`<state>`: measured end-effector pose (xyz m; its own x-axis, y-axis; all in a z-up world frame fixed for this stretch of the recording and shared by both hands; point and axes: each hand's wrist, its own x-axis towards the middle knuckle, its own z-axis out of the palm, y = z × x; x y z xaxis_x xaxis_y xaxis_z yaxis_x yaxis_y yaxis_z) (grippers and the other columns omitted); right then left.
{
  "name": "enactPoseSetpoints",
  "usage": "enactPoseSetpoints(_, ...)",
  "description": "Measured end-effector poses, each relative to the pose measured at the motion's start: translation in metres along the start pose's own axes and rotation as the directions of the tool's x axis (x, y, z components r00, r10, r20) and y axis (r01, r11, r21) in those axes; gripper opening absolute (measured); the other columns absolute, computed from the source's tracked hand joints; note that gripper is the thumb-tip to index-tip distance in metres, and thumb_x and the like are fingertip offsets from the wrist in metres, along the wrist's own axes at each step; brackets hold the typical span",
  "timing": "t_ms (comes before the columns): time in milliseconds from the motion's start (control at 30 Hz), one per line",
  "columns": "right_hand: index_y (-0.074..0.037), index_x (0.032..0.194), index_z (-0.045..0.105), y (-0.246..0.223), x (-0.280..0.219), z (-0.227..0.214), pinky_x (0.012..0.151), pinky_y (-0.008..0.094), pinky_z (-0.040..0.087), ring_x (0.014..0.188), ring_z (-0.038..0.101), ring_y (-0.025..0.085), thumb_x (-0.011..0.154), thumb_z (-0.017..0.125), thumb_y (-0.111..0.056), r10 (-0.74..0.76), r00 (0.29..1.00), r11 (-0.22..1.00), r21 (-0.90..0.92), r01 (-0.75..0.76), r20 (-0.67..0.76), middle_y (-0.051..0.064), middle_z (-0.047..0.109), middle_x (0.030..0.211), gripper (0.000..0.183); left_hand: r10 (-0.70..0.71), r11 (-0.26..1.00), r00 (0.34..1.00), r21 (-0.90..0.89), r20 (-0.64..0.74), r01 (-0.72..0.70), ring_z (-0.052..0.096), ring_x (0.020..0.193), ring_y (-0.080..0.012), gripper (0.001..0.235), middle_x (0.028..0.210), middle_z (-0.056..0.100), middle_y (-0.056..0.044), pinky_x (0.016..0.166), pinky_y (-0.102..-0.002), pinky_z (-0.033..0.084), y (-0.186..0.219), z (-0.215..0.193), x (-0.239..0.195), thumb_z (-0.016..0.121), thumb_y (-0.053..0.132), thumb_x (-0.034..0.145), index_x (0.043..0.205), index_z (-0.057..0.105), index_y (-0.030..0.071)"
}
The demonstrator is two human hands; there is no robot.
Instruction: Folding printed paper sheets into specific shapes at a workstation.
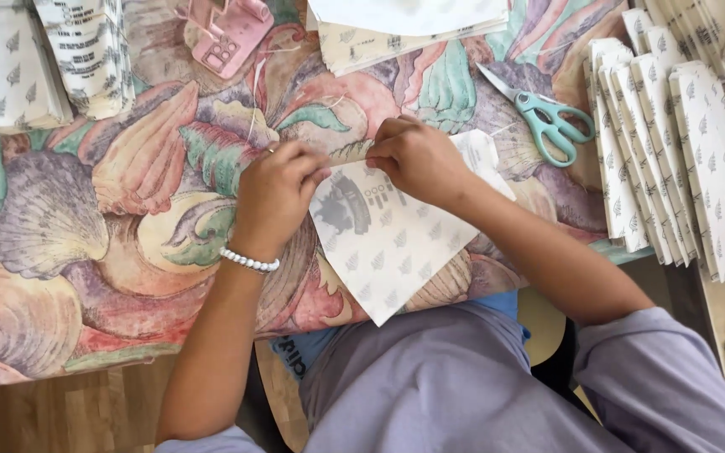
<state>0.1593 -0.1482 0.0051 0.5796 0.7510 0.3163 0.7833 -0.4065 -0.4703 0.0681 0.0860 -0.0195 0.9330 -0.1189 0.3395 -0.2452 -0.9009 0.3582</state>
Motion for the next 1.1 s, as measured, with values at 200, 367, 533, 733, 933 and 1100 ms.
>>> enactPoseSetpoints(200, -0.006, 0.095, 0.083, 0.020, -0.004, 0.020, 0.067, 0.037, 0.058, 0.083, 0.069, 0.024, 0.087, 0.077, -0.009, 0.012, 1.000, 0.995, -0.096, -0.014, -0.027, 0.007, 0.071, 0.089, 0.010, 0.036, 0.993, 0.994, 0.107, 0.104, -0.047, 0.069, 0.085, -0.0271, 0.017, 0.089, 0.065, 0.002, 0.072, -0.044, 0.059, -0.020, 0.018, 0.003, 0.068, 0.037, 0.096, 0.100, 0.077, 0.024)
enactPoseSetpoints(367, -0.007, 0.097, 0.083, 0.021, -0.008, 0.019, 0.072, 0.036, 0.057, 0.087, 0.067, 0.024, 0.092, 0.075, -0.010, -0.035, 0.999, 0.990, -0.141, 0.031, -0.029, 0.009, 0.069, 0.092, 0.011, 0.054, 0.995, 0.990, 0.078, 0.128, -0.065, 0.070, 0.086, -0.0256, 0.012, 0.089, 0.066, 0.003, 0.072, -0.042, 0.059, -0.020, 0.015, 0.005, 0.068, 0.031, 0.096, 0.098, 0.076, 0.022)
enactPoseSetpoints(533, -0.009, 0.101, 0.079, 0.027, -0.012, 0.018, 0.071, 0.035, 0.055, 0.084, 0.065, 0.024, 0.097, 0.066, -0.007, -0.215, 0.976, 0.938, -0.282, 0.201, -0.021, 0.008, 0.064, 0.090, 0.015, 0.113, 0.993, 0.983, 0.025, 0.143, -0.117, 0.070, 0.085, -0.0277, 0.014, 0.086, 0.066, -0.003, 0.070, -0.040, 0.059, -0.014, 0.002, 0.004, 0.064, 0.019, 0.100, 0.099, 0.077, 0.014)
enactPoseSetpoints(733, -0.013, 0.101, 0.072, 0.006, -0.001, -0.013, 0.069, 0.026, 0.055, 0.084, 0.066, 0.015, 0.098, 0.064, -0.011, -0.333, 0.923, 0.766, -0.514, 0.385, 0.195, -0.001, 0.064, 0.087, 0.009, 0.262, 0.946, 0.947, 0.144, 0.186, -0.290, 0.071, 0.091, -0.0240, 0.016, 0.090, 0.064, -0.004, 0.071, -0.033, 0.059, -0.015, -0.001, 0.000, 0.058, 0.009, 0.101, 0.105, 0.074, 0.007)
enactPoseSetpoints(933, -0.017, 0.111, 0.071, -0.011, 0.012, -0.031, 0.066, 0.024, 0.056, 0.080, 0.068, 0.012, 0.096, 0.064, -0.014, -0.304, 0.870, 0.680, -0.551, 0.484, 0.389, -0.003, 0.067, 0.085, 0.016, 0.476, 0.838, 0.854, 0.185, 0.211, -0.513, 0.071, 0.091, -0.0266, 0.016, 0.089, 0.066, -0.012, 0.074, -0.036, 0.058, -0.010, -0.017, 0.008, 0.061, 0.002, 0.098, 0.108, 0.073, 0.002)
enactPoseSetpoints(1100, -0.019, 0.109, 0.071, -0.006, 0.011, -0.027, 0.066, 0.025, 0.057, 0.078, 0.069, 0.012, 0.095, 0.065, -0.017, -0.334, 0.829, 0.651, -0.526, 0.547, 0.448, -0.004, 0.068, 0.082, 0.015, 0.558, 0.782, 0.800, 0.183, 0.221, -0.596, 0.071, 0.090, -0.0273, 0.013, 0.088, 0.066, -0.013, 0.081, -0.038, 0.058, -0.014, -0.018, 0.008, 0.063, 0.000, 0.097, 0.105, 0.073, -0.002)
